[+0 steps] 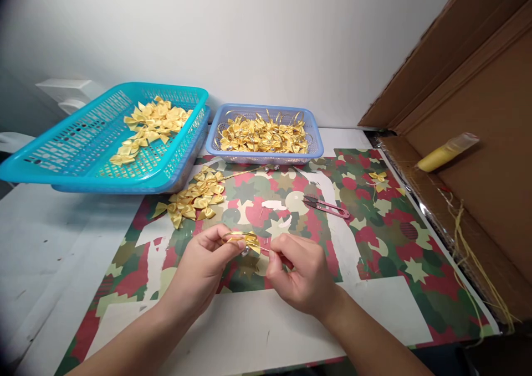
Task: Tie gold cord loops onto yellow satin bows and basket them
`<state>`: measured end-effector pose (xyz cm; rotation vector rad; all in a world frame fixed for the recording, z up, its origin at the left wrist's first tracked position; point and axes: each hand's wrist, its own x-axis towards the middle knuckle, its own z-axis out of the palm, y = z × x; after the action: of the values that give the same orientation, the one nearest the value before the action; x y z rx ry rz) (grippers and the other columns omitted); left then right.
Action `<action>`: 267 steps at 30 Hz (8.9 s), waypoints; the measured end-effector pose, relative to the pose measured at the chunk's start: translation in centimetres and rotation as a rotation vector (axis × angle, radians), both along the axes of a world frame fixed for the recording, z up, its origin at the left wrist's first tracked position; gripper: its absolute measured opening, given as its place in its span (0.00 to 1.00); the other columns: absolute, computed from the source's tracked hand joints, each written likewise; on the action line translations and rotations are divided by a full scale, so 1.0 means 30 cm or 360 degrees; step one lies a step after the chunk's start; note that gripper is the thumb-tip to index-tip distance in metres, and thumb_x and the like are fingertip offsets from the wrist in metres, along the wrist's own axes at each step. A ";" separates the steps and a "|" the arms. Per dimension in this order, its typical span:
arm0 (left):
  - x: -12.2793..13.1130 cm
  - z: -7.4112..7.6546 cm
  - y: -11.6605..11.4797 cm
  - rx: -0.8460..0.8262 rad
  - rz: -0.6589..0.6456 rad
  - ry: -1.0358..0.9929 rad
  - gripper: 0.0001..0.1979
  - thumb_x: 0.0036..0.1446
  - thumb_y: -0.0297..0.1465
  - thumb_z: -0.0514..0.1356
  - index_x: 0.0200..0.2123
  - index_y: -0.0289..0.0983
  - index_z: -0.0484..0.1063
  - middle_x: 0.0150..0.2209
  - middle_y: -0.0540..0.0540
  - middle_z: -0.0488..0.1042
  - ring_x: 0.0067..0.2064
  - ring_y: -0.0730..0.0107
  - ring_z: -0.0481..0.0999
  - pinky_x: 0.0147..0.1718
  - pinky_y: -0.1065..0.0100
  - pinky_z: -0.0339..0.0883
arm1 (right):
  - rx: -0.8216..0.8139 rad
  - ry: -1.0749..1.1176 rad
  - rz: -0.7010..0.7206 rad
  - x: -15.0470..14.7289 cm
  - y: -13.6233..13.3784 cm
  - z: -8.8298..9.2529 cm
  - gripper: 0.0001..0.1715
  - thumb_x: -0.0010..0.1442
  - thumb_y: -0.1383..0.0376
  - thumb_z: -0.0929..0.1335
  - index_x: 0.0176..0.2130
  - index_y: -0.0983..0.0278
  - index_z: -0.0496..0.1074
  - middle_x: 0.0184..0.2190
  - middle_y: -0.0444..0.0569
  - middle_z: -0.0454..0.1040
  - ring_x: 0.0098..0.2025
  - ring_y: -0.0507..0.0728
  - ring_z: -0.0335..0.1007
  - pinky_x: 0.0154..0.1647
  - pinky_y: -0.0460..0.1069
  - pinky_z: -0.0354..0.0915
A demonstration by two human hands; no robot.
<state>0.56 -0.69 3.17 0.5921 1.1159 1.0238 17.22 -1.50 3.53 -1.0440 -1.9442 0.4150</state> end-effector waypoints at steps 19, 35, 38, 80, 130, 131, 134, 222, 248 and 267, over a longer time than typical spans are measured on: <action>-0.003 0.007 -0.002 -0.0008 0.0007 0.0040 0.11 0.45 0.28 0.67 0.20 0.35 0.67 0.21 0.53 0.74 0.24 0.78 0.70 0.24 0.77 0.65 | -0.0013 -0.0007 -0.0002 0.004 0.000 0.006 0.10 0.55 0.76 0.61 0.27 0.61 0.60 0.18 0.37 0.51 0.19 0.47 0.45 0.17 0.44 0.47; -0.004 0.013 0.000 -0.0029 -0.0019 -0.0050 0.10 0.43 0.28 0.68 0.20 0.36 0.68 0.20 0.53 0.74 0.23 0.76 0.72 0.24 0.76 0.65 | -0.0091 0.0050 0.0040 -0.003 0.005 0.002 0.10 0.56 0.75 0.61 0.27 0.61 0.61 0.17 0.37 0.52 0.18 0.47 0.46 0.16 0.43 0.48; -0.007 0.009 0.001 -0.0085 -0.0071 -0.0159 0.09 0.42 0.28 0.69 0.21 0.36 0.70 0.20 0.53 0.74 0.24 0.75 0.73 0.25 0.75 0.66 | -0.0129 0.0066 0.0052 0.000 0.008 0.000 0.10 0.57 0.74 0.61 0.27 0.62 0.62 0.18 0.37 0.55 0.18 0.47 0.48 0.17 0.43 0.49; 0.002 0.014 0.022 -0.0471 -0.0059 -0.0336 0.07 0.37 0.22 0.65 0.17 0.35 0.69 0.20 0.54 0.71 0.26 0.77 0.72 0.29 0.73 0.73 | 0.0250 -0.0175 0.0091 0.002 0.012 -0.034 0.15 0.60 0.79 0.61 0.39 0.65 0.70 0.21 0.45 0.68 0.24 0.52 0.53 0.24 0.48 0.54; 0.032 -0.027 0.001 -0.0255 0.0249 -0.0140 0.13 0.37 0.29 0.72 0.19 0.35 0.69 0.20 0.54 0.70 0.26 0.76 0.70 0.28 0.74 0.65 | -0.1314 0.1116 -0.0051 -0.090 0.005 -0.108 0.17 0.60 0.53 0.68 0.29 0.63 0.67 0.21 0.40 0.59 0.23 0.49 0.52 0.23 0.45 0.52; 0.032 -0.027 0.004 -0.0255 0.0243 -0.0141 0.13 0.37 0.29 0.72 0.19 0.35 0.69 0.20 0.54 0.70 0.27 0.76 0.70 0.28 0.74 0.65 | -0.1306 0.1120 -0.0062 -0.091 0.004 -0.108 0.17 0.60 0.52 0.68 0.29 0.63 0.67 0.21 0.40 0.60 0.23 0.49 0.52 0.24 0.45 0.53; 0.030 -0.026 0.008 -0.0256 0.0207 -0.0145 0.12 0.38 0.29 0.71 0.19 0.35 0.69 0.20 0.54 0.70 0.27 0.76 0.70 0.29 0.74 0.65 | -0.1291 0.1127 -0.0075 -0.093 -0.001 -0.112 0.17 0.60 0.53 0.68 0.29 0.63 0.67 0.22 0.41 0.61 0.24 0.49 0.54 0.24 0.44 0.54; 0.021 -0.037 -0.001 -0.0128 0.0075 -0.0233 0.16 0.34 0.34 0.76 0.21 0.35 0.72 0.20 0.53 0.76 0.23 0.80 0.72 0.23 0.79 0.64 | -0.1422 0.0971 0.0204 -0.036 0.009 -0.096 0.13 0.68 0.57 0.61 0.34 0.60 0.64 0.28 0.41 0.61 0.29 0.50 0.56 0.31 0.45 0.56; 0.015 -0.030 0.011 -0.0130 0.0090 -0.0195 0.15 0.38 0.31 0.73 0.21 0.34 0.68 0.19 0.55 0.73 0.22 0.80 0.71 0.22 0.79 0.64 | -0.1319 0.0749 0.0094 -0.038 0.000 -0.069 0.17 0.65 0.55 0.64 0.29 0.63 0.67 0.24 0.42 0.64 0.27 0.50 0.59 0.27 0.46 0.56; 0.000 -0.026 0.028 0.0014 0.0127 0.0017 0.13 0.39 0.32 0.72 0.21 0.35 0.69 0.20 0.53 0.74 0.22 0.78 0.70 0.23 0.76 0.64 | -0.0830 0.0398 0.0032 -0.008 0.015 -0.027 0.11 0.66 0.62 0.63 0.32 0.61 0.71 0.31 0.46 0.70 0.33 0.54 0.65 0.32 0.49 0.61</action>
<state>0.57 0.13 2.39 0.5645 1.1527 1.0960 16.99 -1.03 2.72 -1.2253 -1.6574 1.0519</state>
